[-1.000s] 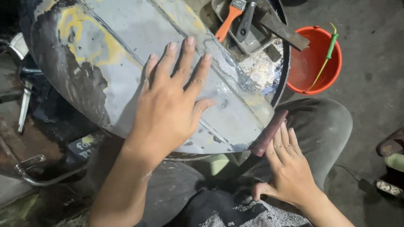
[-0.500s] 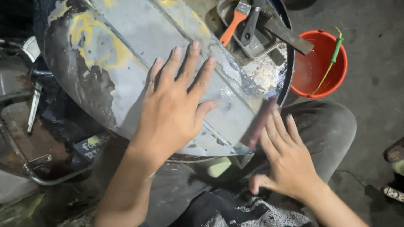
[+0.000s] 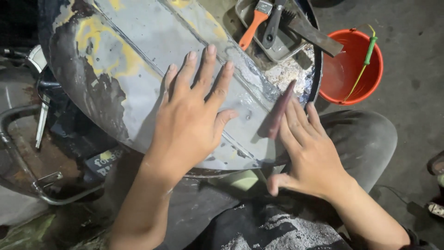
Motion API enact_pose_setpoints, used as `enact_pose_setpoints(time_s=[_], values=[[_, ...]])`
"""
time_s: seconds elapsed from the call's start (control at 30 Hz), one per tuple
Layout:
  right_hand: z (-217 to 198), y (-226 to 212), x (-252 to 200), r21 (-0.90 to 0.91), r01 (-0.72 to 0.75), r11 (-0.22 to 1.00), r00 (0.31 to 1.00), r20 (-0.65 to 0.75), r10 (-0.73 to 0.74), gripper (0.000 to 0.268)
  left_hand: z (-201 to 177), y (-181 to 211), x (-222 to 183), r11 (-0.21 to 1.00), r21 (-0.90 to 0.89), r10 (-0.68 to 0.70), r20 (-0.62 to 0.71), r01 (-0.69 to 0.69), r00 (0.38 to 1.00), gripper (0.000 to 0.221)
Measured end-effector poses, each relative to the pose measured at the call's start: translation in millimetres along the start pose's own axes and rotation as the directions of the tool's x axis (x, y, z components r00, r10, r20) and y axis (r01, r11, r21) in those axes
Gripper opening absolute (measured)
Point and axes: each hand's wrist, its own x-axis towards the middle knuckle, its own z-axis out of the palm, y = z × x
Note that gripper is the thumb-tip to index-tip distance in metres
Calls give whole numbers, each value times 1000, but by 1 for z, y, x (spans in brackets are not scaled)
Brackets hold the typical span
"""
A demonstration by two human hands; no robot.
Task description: Sanding a motorcycle fuel tank with sandpaper to prepare the surface for repair or painting.
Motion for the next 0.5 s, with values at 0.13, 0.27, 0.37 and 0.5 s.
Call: enact_pose_setpoints(time_s=[0.13, 0.27, 0.37, 0.5], values=[[4, 0, -14, -34, 3, 999, 1000, 1, -2, 142, 1, -3, 0, 1000, -29, -3, -16, 3, 1000, 76], [18, -13, -64, -73, -90, 993, 995, 44, 93, 140, 0, -4, 0, 999, -43, 6, -2, -6, 1000, 74], [30, -18, -86, -50, -126, 991, 991, 47, 129, 136, -1, -5, 0, 999, -46, 5, 15, -4, 1000, 74], [33, -12, -69, -45, -102, 994, 995, 15, 103, 144, -1, -2, 0, 999, -50, 2, 0, -2, 1000, 75]])
